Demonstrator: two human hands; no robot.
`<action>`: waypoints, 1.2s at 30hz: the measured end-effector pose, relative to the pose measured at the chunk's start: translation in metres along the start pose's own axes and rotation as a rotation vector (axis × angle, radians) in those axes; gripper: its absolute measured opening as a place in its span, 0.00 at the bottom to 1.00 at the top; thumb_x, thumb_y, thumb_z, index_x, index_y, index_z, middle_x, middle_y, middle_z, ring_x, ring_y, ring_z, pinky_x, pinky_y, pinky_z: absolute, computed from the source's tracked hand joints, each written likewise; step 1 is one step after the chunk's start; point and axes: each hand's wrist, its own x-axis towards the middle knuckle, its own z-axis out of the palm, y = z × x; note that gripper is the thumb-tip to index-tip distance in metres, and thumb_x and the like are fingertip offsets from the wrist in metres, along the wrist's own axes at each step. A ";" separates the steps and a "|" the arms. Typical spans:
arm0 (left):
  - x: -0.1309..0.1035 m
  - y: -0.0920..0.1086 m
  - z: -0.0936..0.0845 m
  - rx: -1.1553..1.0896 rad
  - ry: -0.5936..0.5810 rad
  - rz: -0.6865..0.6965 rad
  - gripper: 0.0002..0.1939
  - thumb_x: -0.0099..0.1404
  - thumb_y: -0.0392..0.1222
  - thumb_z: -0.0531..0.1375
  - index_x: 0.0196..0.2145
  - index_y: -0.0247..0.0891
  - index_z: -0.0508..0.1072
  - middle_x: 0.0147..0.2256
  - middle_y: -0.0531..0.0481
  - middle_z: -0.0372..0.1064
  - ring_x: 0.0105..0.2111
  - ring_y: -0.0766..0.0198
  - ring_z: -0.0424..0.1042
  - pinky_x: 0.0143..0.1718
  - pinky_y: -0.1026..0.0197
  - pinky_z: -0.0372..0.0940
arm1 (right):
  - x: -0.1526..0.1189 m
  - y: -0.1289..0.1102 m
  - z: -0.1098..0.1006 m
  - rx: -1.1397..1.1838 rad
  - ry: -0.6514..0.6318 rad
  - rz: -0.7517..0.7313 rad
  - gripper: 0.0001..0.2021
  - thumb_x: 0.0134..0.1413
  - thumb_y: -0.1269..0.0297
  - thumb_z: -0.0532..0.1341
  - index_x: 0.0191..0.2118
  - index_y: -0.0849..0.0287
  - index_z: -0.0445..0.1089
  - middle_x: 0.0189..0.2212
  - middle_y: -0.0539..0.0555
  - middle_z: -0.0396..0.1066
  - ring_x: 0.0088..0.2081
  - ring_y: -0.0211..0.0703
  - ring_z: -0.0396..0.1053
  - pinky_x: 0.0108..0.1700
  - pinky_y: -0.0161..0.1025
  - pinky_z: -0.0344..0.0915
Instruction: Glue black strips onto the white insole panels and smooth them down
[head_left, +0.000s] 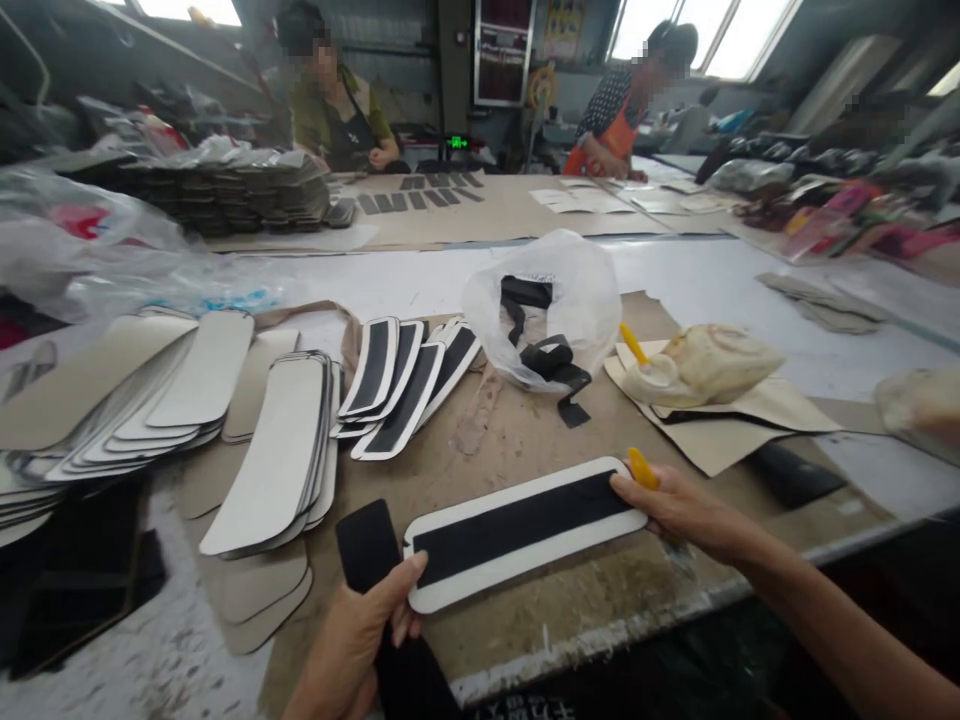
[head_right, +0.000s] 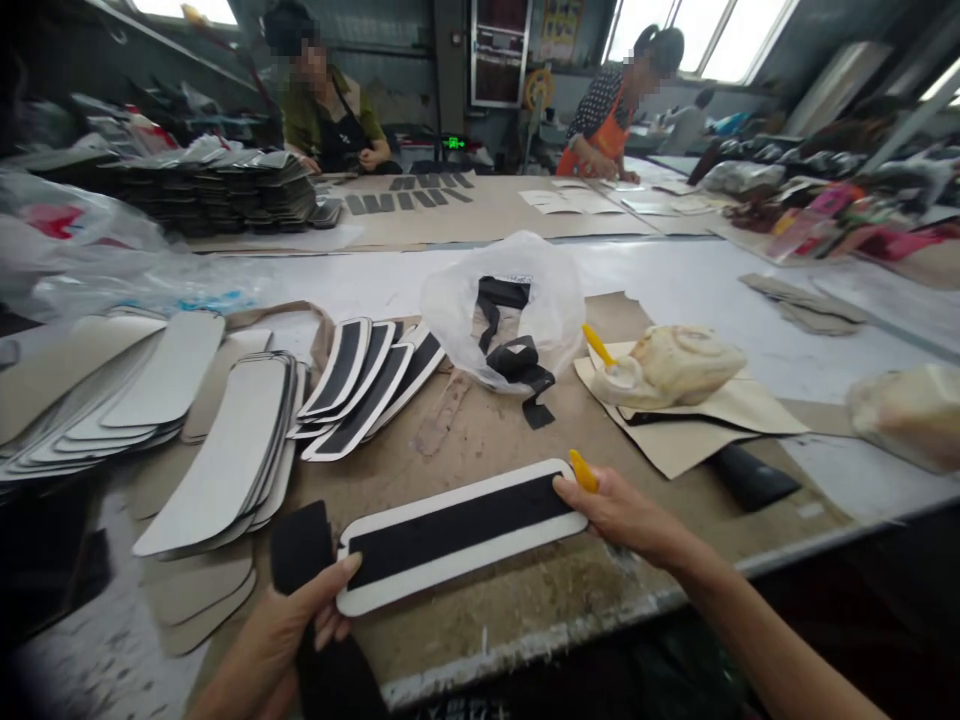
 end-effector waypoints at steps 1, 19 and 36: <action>0.002 -0.002 -0.001 0.038 0.001 0.003 0.26 0.52 0.53 0.65 0.11 0.39 0.56 0.10 0.57 0.52 0.15 0.70 0.56 0.19 0.66 0.57 | 0.003 0.000 0.000 -0.103 0.031 -0.007 0.23 0.56 0.42 0.51 0.24 0.58 0.57 0.15 0.44 0.53 0.17 0.31 0.50 0.19 0.31 0.48; 0.012 -0.014 0.010 0.341 0.051 -0.105 0.28 0.49 0.61 0.63 0.06 0.43 0.58 0.08 0.52 0.54 0.16 0.58 0.64 0.28 0.57 0.62 | 0.014 0.035 0.106 -1.193 0.360 -0.780 0.18 0.55 0.79 0.54 0.52 0.70 0.67 0.51 0.66 0.68 0.53 0.50 0.65 0.52 0.45 0.66; 0.012 -0.022 0.008 0.395 0.056 -0.032 0.29 0.51 0.61 0.61 0.05 0.43 0.58 0.08 0.52 0.55 0.17 0.57 0.65 0.33 0.56 0.60 | 0.012 0.047 0.045 -1.282 0.385 -0.623 0.23 0.51 0.83 0.50 0.53 0.72 0.65 0.53 0.69 0.65 0.54 0.54 0.64 0.53 0.48 0.67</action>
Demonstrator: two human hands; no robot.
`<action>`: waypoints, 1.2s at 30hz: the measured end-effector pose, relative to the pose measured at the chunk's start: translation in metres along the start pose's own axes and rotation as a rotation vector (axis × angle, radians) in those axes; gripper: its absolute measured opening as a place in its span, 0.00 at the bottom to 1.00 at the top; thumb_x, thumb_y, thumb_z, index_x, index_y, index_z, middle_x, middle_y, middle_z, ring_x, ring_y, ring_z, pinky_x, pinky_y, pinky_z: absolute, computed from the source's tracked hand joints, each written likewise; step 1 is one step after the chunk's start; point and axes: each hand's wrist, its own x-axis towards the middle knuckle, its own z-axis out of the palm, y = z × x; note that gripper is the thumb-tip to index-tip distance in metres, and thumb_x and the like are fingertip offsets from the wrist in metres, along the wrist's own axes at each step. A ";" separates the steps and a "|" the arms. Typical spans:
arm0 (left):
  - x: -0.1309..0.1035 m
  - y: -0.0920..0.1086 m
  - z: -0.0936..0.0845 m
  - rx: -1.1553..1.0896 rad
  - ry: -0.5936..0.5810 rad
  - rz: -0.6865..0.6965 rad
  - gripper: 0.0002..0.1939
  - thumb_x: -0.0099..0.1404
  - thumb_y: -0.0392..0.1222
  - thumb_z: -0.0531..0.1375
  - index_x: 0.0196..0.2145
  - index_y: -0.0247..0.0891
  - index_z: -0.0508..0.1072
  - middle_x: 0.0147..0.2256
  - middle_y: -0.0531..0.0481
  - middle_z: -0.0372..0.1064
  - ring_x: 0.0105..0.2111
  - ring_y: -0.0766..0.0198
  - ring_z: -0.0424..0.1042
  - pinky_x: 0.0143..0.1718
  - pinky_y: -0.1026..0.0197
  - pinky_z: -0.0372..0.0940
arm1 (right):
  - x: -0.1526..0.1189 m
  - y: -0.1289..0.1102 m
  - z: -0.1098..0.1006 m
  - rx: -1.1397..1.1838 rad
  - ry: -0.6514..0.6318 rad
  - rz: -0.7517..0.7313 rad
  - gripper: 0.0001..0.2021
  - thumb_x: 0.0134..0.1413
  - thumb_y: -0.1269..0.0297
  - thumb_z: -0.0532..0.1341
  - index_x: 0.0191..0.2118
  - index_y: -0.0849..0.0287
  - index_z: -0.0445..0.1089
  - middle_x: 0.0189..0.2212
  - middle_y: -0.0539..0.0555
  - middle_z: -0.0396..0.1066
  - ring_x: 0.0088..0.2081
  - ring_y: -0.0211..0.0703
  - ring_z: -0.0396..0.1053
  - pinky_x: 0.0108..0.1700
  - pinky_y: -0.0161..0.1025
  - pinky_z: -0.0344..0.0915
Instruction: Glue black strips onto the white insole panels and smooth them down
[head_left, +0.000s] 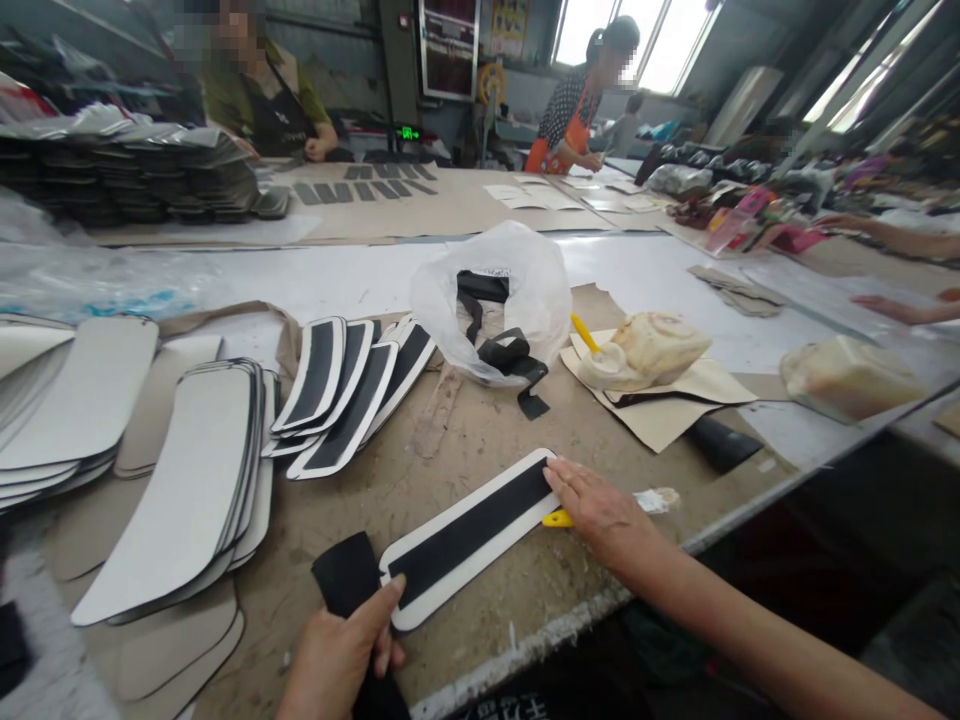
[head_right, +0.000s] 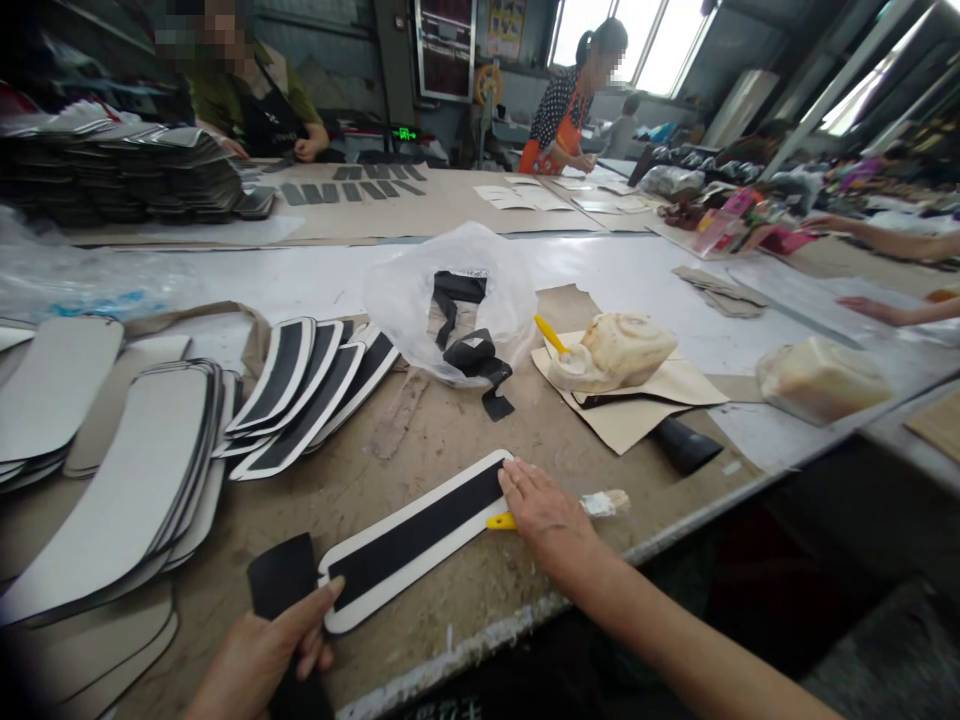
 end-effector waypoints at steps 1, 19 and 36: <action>0.000 0.001 0.000 0.006 -0.001 -0.002 0.29 0.51 0.61 0.61 0.05 0.43 0.58 0.08 0.52 0.55 0.17 0.56 0.65 0.34 0.55 0.60 | 0.003 -0.004 -0.001 0.000 0.019 -0.024 0.23 0.52 0.83 0.50 0.54 0.72 0.65 0.53 0.68 0.65 0.54 0.53 0.64 0.53 0.47 0.66; 0.002 -0.014 -0.012 -0.274 -0.080 0.029 0.24 0.52 0.52 0.64 0.09 0.41 0.58 0.10 0.55 0.53 0.15 0.65 0.57 0.24 0.62 0.57 | 0.013 0.026 -0.030 1.010 -0.272 0.729 0.22 0.60 0.49 0.47 0.39 0.63 0.68 0.23 0.52 0.68 0.18 0.37 0.65 0.19 0.34 0.64; -0.014 0.005 -0.020 -0.384 -0.077 0.057 0.26 0.53 0.53 0.64 0.10 0.41 0.56 0.10 0.56 0.50 0.15 0.67 0.54 0.22 0.63 0.58 | 0.026 0.011 -0.059 1.559 -0.270 0.735 0.24 0.45 0.41 0.61 0.23 0.59 0.55 0.14 0.42 0.52 0.16 0.27 0.44 0.18 0.30 0.41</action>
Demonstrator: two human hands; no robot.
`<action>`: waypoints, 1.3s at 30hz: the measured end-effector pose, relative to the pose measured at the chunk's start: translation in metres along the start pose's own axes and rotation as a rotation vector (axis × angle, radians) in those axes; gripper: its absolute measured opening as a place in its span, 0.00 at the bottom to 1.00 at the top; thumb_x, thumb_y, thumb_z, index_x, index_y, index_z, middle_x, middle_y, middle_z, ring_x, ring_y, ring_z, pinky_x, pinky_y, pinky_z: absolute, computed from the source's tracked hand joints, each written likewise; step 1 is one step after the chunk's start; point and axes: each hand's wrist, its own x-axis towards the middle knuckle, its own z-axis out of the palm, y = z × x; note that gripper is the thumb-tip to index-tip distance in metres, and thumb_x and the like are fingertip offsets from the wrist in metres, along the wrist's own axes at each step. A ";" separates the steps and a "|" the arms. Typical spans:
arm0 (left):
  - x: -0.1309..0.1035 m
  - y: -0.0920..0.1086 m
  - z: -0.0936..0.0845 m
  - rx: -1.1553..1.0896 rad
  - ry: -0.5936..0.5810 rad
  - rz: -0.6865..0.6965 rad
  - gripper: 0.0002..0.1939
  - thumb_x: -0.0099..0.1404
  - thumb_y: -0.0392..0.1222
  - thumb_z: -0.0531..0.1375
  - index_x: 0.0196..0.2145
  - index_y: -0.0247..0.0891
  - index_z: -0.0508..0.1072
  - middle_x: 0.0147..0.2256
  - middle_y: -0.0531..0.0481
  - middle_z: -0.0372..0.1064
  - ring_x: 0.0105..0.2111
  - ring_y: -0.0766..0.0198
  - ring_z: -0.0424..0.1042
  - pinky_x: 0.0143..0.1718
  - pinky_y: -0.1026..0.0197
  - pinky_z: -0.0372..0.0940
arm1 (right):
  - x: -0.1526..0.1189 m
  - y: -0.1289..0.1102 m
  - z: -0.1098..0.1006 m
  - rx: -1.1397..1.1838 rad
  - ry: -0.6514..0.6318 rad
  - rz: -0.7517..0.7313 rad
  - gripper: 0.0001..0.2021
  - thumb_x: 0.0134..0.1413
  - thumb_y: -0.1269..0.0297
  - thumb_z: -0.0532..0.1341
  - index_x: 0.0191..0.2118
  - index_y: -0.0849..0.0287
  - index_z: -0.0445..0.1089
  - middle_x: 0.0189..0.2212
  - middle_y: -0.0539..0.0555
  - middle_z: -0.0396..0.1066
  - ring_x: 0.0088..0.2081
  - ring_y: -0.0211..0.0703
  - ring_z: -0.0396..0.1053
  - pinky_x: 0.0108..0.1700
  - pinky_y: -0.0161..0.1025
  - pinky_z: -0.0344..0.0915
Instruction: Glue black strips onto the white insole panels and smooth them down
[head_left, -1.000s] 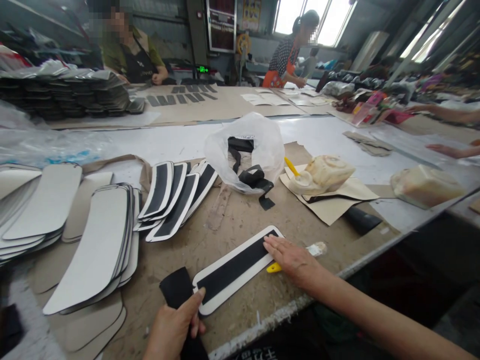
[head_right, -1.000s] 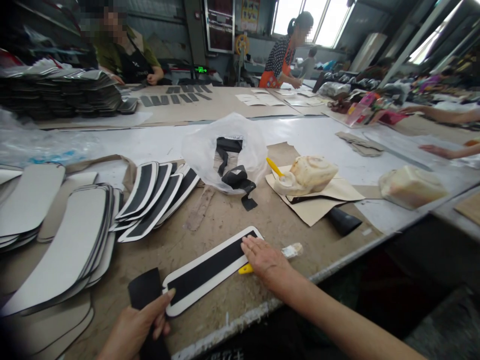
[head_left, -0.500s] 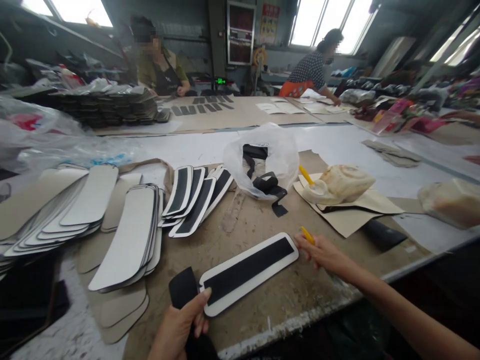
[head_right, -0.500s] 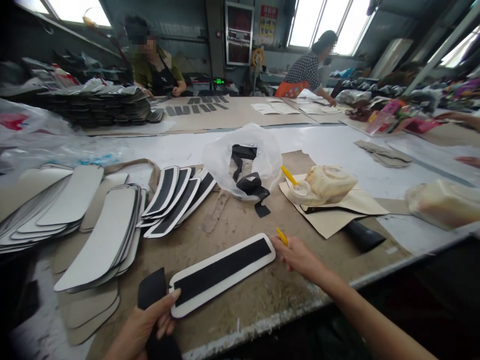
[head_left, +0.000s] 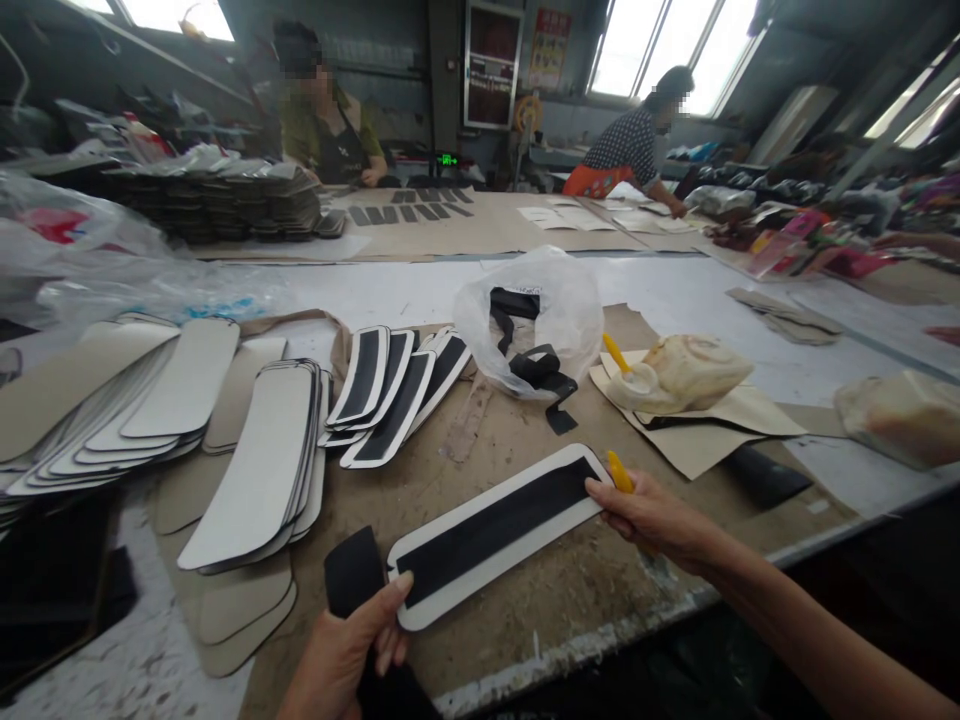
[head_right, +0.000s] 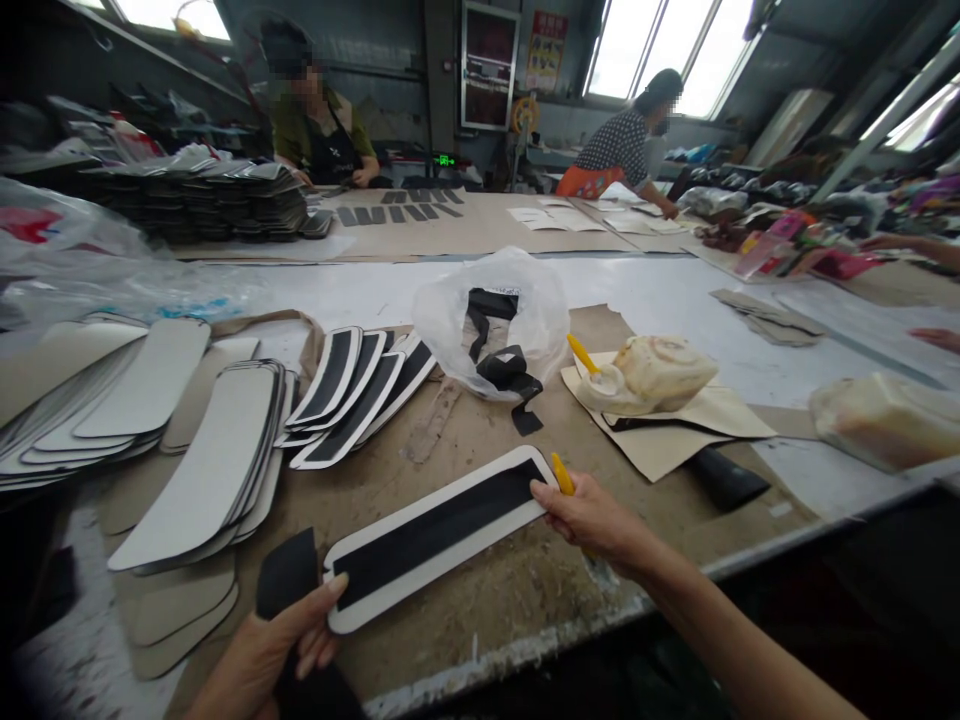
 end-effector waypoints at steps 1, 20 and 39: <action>0.000 0.000 0.000 -0.002 0.002 0.003 0.26 0.53 0.53 0.64 0.10 0.41 0.56 0.10 0.56 0.50 0.15 0.67 0.54 0.22 0.63 0.58 | 0.000 0.000 0.000 -0.004 0.004 0.002 0.25 0.45 0.41 0.61 0.23 0.59 0.55 0.14 0.41 0.52 0.16 0.27 0.44 0.18 0.30 0.41; 0.000 0.009 0.005 -0.193 -0.001 -0.112 0.23 0.46 0.46 0.70 0.13 0.38 0.59 0.11 0.60 0.49 0.13 0.74 0.49 0.16 0.68 0.55 | 0.001 0.001 -0.011 0.151 -0.020 -0.008 0.24 0.46 0.44 0.63 0.23 0.59 0.55 0.13 0.41 0.49 0.16 0.26 0.43 0.17 0.28 0.40; 0.021 -0.011 0.016 0.042 0.033 -0.142 0.25 0.43 0.54 0.67 0.09 0.40 0.56 0.09 0.56 0.51 0.13 0.69 0.54 0.18 0.65 0.55 | 0.013 0.055 0.029 -1.353 0.207 -1.091 0.16 0.57 0.75 0.54 0.50 0.67 0.68 0.46 0.65 0.71 0.46 0.52 0.68 0.46 0.48 0.70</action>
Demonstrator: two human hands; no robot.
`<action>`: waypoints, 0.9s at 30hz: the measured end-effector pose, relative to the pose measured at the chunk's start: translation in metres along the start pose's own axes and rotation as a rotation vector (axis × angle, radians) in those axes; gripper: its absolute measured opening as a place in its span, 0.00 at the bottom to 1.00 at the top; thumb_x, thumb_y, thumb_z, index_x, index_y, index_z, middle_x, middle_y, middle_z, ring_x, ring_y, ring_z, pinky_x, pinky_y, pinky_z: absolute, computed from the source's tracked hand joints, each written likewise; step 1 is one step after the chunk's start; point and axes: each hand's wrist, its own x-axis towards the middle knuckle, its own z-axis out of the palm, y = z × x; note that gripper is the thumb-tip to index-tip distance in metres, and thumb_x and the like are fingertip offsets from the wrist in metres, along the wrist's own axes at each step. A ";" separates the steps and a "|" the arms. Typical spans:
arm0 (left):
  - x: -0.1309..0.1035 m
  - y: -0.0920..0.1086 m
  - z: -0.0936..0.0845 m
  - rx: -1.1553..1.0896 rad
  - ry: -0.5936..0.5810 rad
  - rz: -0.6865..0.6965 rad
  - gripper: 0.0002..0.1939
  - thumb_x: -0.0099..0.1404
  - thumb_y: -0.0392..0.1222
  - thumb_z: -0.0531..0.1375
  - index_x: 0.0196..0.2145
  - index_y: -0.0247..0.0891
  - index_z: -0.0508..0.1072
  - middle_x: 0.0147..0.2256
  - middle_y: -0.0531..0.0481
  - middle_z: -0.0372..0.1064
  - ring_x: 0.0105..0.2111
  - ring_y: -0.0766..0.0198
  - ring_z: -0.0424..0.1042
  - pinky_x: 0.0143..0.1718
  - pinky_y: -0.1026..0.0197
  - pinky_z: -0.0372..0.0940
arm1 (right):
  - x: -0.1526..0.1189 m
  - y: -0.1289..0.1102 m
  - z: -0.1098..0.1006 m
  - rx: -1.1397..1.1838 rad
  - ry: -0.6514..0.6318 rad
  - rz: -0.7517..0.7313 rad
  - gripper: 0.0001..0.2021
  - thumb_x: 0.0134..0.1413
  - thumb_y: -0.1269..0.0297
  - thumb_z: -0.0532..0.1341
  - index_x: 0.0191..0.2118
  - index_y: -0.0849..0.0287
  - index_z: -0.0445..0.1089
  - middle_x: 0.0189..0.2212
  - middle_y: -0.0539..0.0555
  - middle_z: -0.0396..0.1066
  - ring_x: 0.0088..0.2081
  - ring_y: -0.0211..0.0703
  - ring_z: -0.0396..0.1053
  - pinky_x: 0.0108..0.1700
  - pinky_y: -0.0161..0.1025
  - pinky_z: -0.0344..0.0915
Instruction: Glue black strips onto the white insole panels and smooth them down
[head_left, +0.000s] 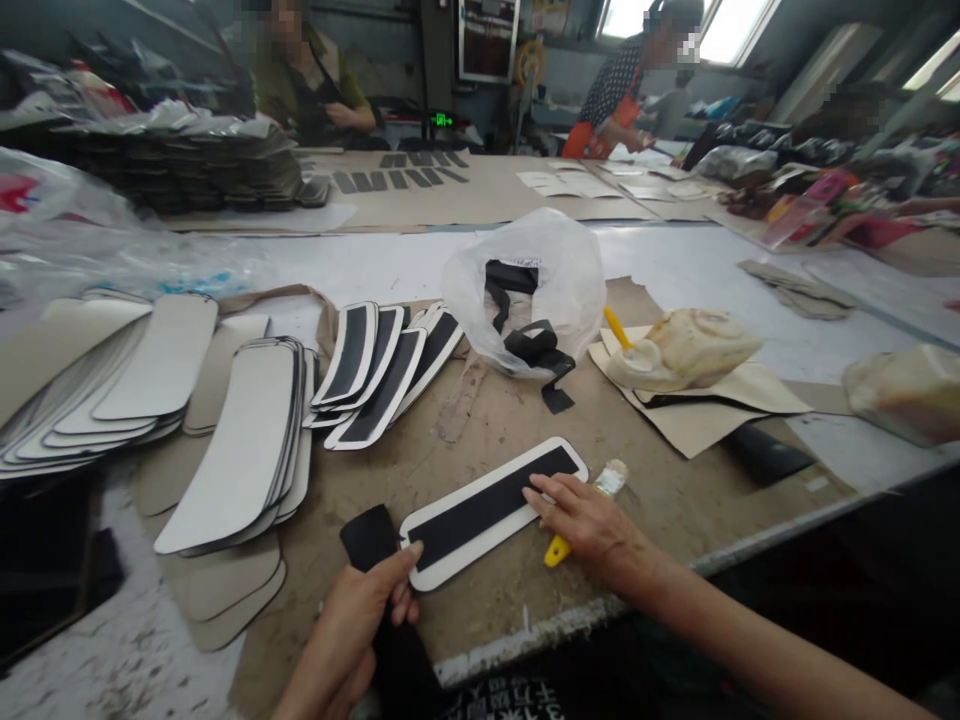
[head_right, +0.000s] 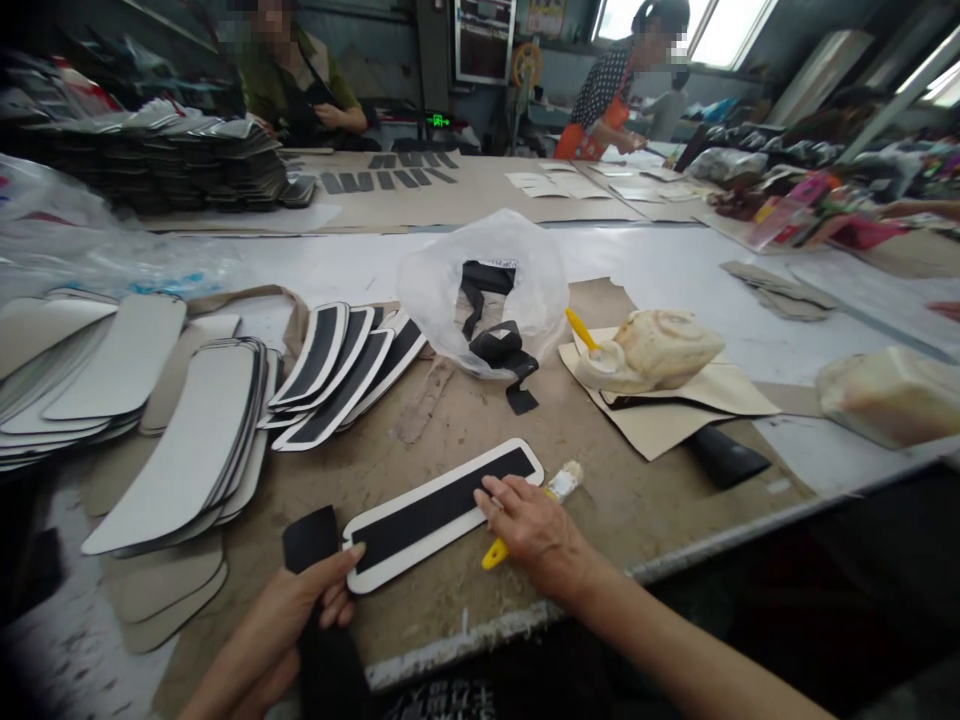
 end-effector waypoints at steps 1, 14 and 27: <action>0.000 0.000 0.000 0.002 -0.003 -0.004 0.25 0.43 0.54 0.67 0.09 0.40 0.56 0.09 0.56 0.51 0.12 0.69 0.54 0.18 0.65 0.55 | 0.001 -0.002 0.004 -0.024 -0.001 -0.017 0.16 0.57 0.76 0.54 0.50 0.68 0.68 0.46 0.65 0.71 0.45 0.52 0.68 0.45 0.48 0.70; 0.000 -0.001 0.001 0.023 0.031 -0.014 0.25 0.43 0.53 0.67 0.08 0.41 0.56 0.09 0.57 0.50 0.12 0.69 0.54 0.18 0.64 0.55 | 0.001 -0.003 0.007 -0.035 0.045 -0.109 0.17 0.58 0.79 0.49 0.47 0.72 0.70 0.42 0.66 0.73 0.42 0.51 0.70 0.44 0.46 0.72; 0.003 -0.007 -0.002 -0.001 -0.002 0.037 0.24 0.46 0.53 0.66 0.09 0.40 0.57 0.09 0.56 0.51 0.12 0.69 0.54 0.18 0.64 0.55 | -0.005 0.012 0.000 0.002 -0.004 -0.003 0.14 0.60 0.74 0.51 0.47 0.65 0.70 0.41 0.63 0.72 0.42 0.49 0.69 0.44 0.44 0.70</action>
